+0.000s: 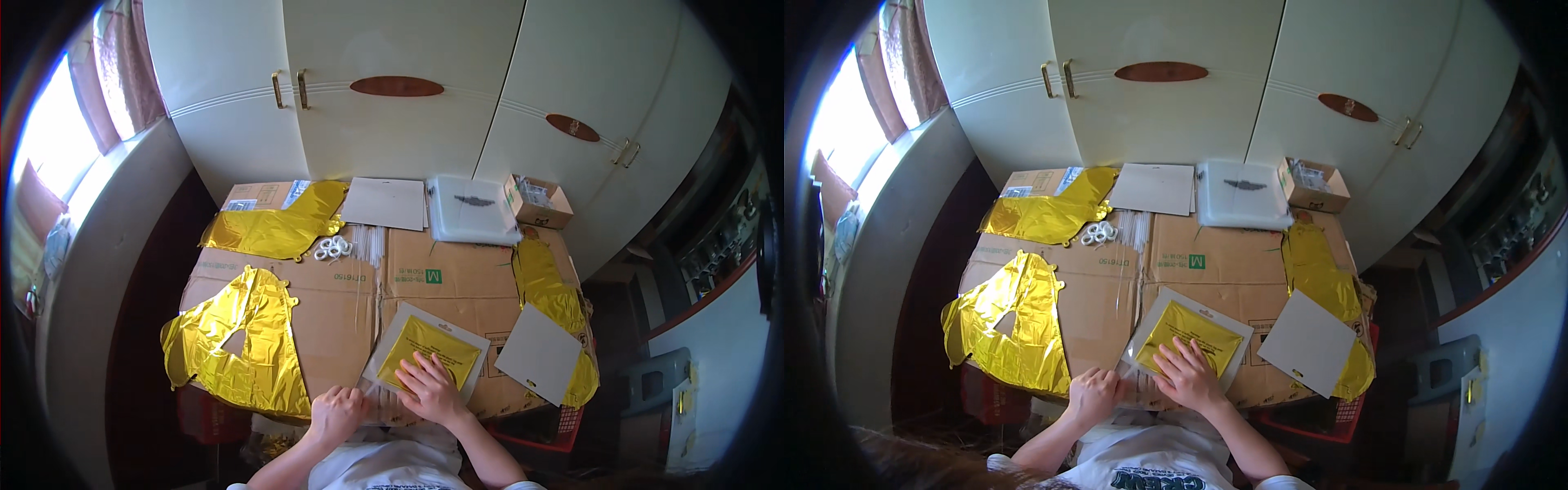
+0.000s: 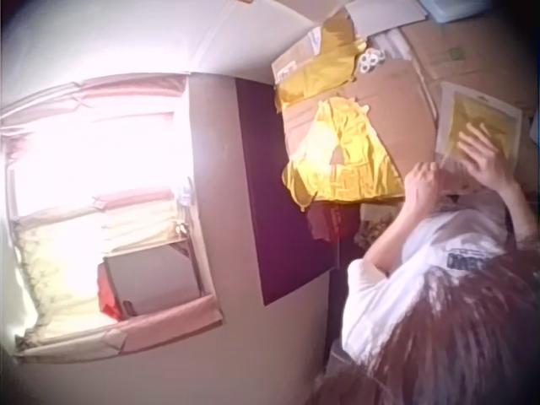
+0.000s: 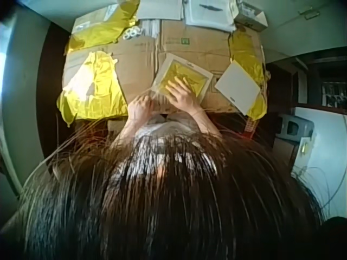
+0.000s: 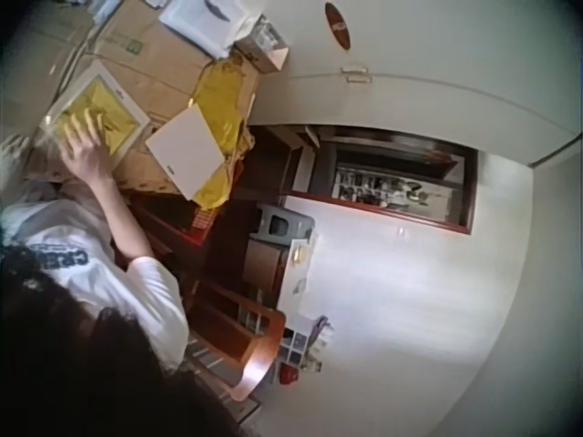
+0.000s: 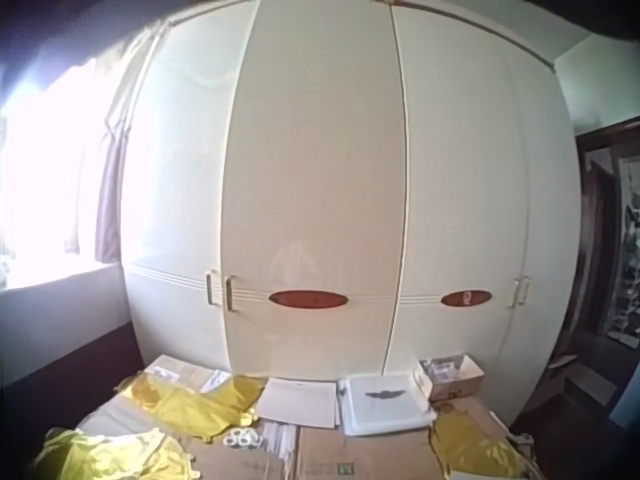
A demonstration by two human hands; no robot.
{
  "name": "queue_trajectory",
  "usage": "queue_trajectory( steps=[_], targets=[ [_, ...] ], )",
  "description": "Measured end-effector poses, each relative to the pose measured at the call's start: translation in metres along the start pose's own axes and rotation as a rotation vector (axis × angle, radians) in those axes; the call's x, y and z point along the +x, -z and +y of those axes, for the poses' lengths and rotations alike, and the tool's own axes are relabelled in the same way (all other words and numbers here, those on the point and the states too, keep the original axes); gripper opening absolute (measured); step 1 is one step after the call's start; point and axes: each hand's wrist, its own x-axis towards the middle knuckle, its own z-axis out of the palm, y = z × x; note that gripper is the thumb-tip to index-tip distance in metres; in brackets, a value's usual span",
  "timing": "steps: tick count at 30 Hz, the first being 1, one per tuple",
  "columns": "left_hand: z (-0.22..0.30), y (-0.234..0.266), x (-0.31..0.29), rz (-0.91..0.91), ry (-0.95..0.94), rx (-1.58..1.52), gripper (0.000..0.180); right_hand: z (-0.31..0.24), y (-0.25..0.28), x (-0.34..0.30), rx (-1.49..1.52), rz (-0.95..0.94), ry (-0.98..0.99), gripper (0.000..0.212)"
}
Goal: The recorder is placing paper inserts into gold foil pouches, sealing them, and applying adhesive labels.
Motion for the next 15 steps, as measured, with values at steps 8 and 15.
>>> queue_trajectory(
  steps=[8, 15],
  targets=[
    [-0.003, -0.020, 0.022, 0.100, 0.055, -0.041, 0.025, 0.001, 0.000, -0.001, -0.019, -0.003, 0.021, 0.040],
    [-0.007, -0.025, 0.012, 0.148, -0.001, -0.025, 0.016, 0.001, -0.002, -0.002, -0.005, -0.001, 0.009, 0.044]
  ],
)
